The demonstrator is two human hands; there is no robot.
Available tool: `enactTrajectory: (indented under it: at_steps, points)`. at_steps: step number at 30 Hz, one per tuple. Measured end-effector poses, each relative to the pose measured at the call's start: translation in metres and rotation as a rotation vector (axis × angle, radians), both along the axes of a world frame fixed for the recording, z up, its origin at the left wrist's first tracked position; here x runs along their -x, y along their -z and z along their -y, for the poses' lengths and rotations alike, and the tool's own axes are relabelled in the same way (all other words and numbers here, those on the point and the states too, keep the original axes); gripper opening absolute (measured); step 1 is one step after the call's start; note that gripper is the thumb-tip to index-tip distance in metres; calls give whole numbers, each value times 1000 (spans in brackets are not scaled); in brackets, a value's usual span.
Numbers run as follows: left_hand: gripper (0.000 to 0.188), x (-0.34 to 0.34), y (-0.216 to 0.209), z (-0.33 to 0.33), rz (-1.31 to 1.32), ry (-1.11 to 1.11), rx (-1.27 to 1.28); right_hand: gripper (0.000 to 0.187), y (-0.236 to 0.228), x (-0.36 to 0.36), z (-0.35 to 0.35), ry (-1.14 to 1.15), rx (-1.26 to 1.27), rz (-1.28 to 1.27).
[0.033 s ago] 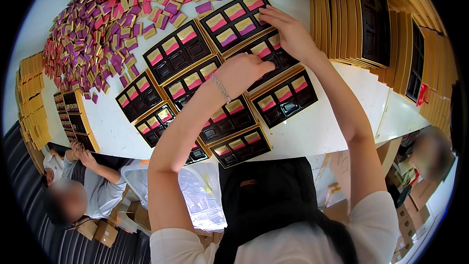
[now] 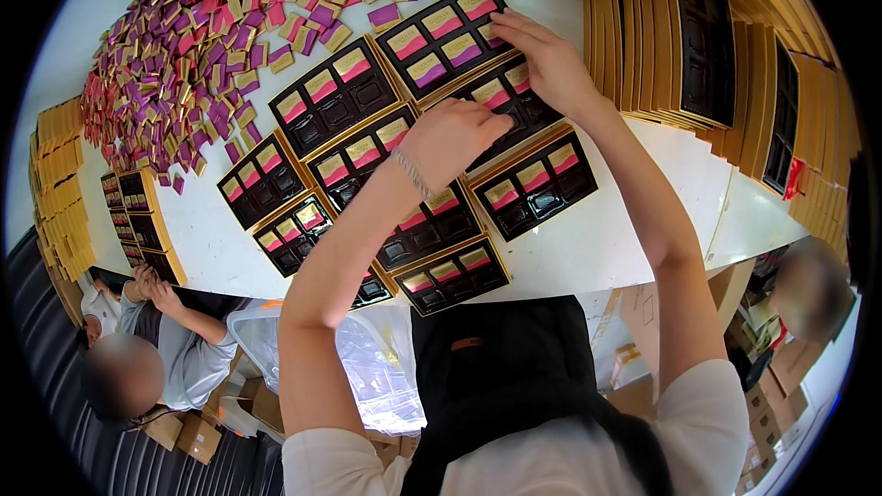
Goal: The person places small, colorful rectangular items into the compartments of black trays with gold borders. They work systematically, filling multiple trays and then stacking them on the table. The person also handles clear plastic packaging and stacks of empty trays.
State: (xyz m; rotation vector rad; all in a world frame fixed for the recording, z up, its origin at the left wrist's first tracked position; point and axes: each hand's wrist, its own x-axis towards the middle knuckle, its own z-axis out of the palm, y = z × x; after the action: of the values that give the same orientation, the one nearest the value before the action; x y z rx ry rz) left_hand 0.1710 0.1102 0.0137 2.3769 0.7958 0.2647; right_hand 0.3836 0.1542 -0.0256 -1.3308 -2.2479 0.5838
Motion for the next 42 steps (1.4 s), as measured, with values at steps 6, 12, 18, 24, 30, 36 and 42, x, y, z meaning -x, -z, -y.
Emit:
enactTrajectory:
  at_steps: [6,12,18,24,30,36,42]
  points:
    - [61,-2,16,78,-311,-160,-265,49,5,1,5,-48,-113,184]
    - [101,7,17,90,-336,-133,-144,64,-11,7,15,-93,-21,418]
    - [99,14,13,82,-269,-155,-54,49,-18,20,-5,-60,-134,327]
    - [28,47,3,-100,13,-790,-179,24,-5,80,-112,138,-178,148]
    - [36,57,50,-170,-271,-866,-371,20,31,116,-144,167,-287,200]
    - [31,64,57,-159,-316,-759,-507,33,20,84,-133,152,223,-370]
    - [35,67,26,-129,-160,-813,-457,21,-38,43,-55,307,610,-772]
